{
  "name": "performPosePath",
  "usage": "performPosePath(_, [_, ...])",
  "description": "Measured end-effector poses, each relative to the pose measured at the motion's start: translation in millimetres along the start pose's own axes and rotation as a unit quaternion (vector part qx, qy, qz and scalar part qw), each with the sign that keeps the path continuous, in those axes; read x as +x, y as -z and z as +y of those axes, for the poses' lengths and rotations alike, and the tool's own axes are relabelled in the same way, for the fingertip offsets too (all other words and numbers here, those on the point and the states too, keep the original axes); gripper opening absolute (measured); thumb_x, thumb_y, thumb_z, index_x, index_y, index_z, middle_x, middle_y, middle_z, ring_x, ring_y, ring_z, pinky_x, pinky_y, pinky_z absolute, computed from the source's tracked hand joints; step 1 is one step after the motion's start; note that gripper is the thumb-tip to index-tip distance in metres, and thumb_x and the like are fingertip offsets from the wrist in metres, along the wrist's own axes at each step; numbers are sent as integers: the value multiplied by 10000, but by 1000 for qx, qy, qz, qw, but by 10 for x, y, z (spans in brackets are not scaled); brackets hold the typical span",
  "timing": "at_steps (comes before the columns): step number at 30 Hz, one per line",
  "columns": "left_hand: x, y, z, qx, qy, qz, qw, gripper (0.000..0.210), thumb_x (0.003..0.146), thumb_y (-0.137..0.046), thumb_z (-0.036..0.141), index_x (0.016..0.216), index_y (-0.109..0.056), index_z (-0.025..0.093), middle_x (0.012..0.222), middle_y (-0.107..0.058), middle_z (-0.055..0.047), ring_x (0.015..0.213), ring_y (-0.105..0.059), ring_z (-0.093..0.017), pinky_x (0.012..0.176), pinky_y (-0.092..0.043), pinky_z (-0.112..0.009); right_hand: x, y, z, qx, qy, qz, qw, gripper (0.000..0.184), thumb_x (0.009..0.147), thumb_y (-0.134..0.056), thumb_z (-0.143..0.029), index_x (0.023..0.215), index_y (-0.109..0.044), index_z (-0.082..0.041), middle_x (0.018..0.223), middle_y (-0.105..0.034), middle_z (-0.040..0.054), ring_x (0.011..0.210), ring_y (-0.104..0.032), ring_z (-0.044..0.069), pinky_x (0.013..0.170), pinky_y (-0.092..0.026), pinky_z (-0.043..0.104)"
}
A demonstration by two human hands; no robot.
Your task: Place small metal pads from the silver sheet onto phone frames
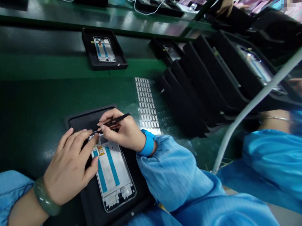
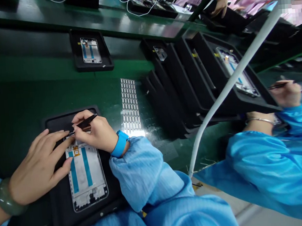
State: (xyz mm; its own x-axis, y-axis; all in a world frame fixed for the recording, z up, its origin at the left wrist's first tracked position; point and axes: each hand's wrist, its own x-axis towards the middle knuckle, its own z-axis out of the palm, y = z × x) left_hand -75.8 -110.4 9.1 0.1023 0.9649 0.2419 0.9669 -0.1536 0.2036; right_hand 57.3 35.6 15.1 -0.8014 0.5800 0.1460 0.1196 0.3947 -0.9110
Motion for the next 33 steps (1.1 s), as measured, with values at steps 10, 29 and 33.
performPosePath(10, [4,9,-1,6,0,-4,1000,442,831,-490,274,1246,-491,122,1203,-515,-135,1160,-465,-274,1088,-290,-509,8,-19,-26,-33,36,18,999,104,808,-558,-194,909,-547,-174,872,-641,16,762,-645,102,702,-524,206])
performPosePath(29, [-5,-7,-16,8,-4,1,1000,431,836,-478,281,1231,-500,113,1196,-499,-141,1157,-457,-275,1085,-295,-507,45,-60,-12,-93,109,24,989,113,803,-538,-161,915,-551,-156,891,-640,16,753,-638,85,712,-525,187])
performPosePath(33, [3,6,-18,3,0,-6,1000,420,826,-477,284,1208,-518,113,1182,-506,-142,1145,-464,-282,1078,-297,-518,83,-99,-33,-122,120,22,985,130,815,-519,-167,941,-549,-151,899,-643,21,751,-628,88,688,-523,187])
